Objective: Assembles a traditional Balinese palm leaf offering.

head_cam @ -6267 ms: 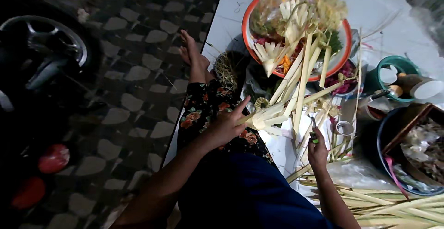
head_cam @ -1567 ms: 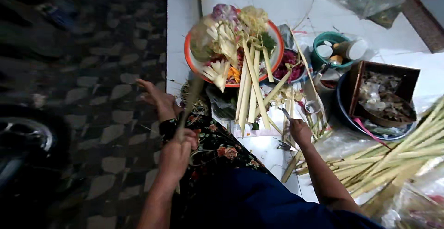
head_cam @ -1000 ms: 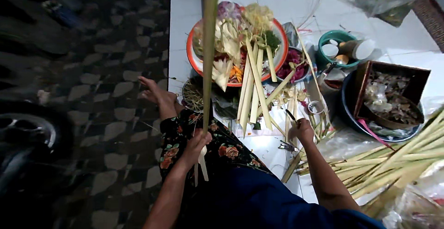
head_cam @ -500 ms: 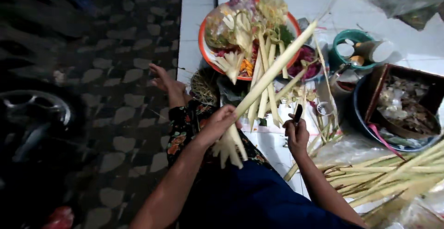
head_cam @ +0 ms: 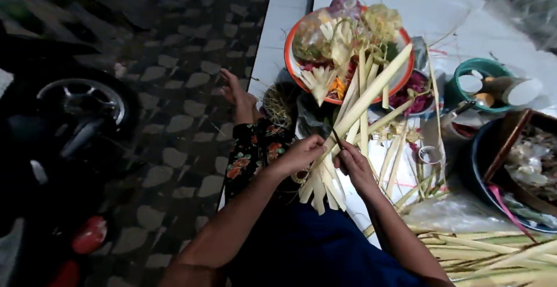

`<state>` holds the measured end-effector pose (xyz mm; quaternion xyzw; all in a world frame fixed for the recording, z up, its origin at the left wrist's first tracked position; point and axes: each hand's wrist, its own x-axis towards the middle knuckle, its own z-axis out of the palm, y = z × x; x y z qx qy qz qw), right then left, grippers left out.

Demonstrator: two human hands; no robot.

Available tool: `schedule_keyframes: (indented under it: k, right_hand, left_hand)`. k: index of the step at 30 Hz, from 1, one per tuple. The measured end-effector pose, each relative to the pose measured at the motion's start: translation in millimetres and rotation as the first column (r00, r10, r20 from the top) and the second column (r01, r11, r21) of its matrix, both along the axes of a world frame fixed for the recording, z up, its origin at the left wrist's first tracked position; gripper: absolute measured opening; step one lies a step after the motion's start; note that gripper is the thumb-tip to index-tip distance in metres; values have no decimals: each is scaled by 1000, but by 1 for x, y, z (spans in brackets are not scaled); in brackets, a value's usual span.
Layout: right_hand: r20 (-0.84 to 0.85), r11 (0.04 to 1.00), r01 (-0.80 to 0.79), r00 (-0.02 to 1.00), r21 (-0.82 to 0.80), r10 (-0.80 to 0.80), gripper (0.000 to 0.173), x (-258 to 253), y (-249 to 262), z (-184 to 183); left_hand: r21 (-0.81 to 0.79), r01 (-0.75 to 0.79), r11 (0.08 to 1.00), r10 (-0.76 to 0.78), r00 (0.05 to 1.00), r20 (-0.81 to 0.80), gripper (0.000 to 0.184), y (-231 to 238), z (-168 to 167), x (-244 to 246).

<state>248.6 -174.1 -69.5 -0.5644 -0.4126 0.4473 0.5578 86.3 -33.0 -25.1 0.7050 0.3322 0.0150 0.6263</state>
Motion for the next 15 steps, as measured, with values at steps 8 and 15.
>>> schedule_keyframes:
  k: [8, 15]
  right_hand:
    - [365, 1000, 7, 931, -25, 3, 42, -4, -8, -9]
    - [450, 999, 17, 893, -28, -3, 43, -3, -11, -13]
  left_hand:
    - [-160, -138, 977, 149, 987, 61, 21, -8, -15, 6]
    - [-243, -199, 949, 214, 976, 34, 20, -12, -13, 15]
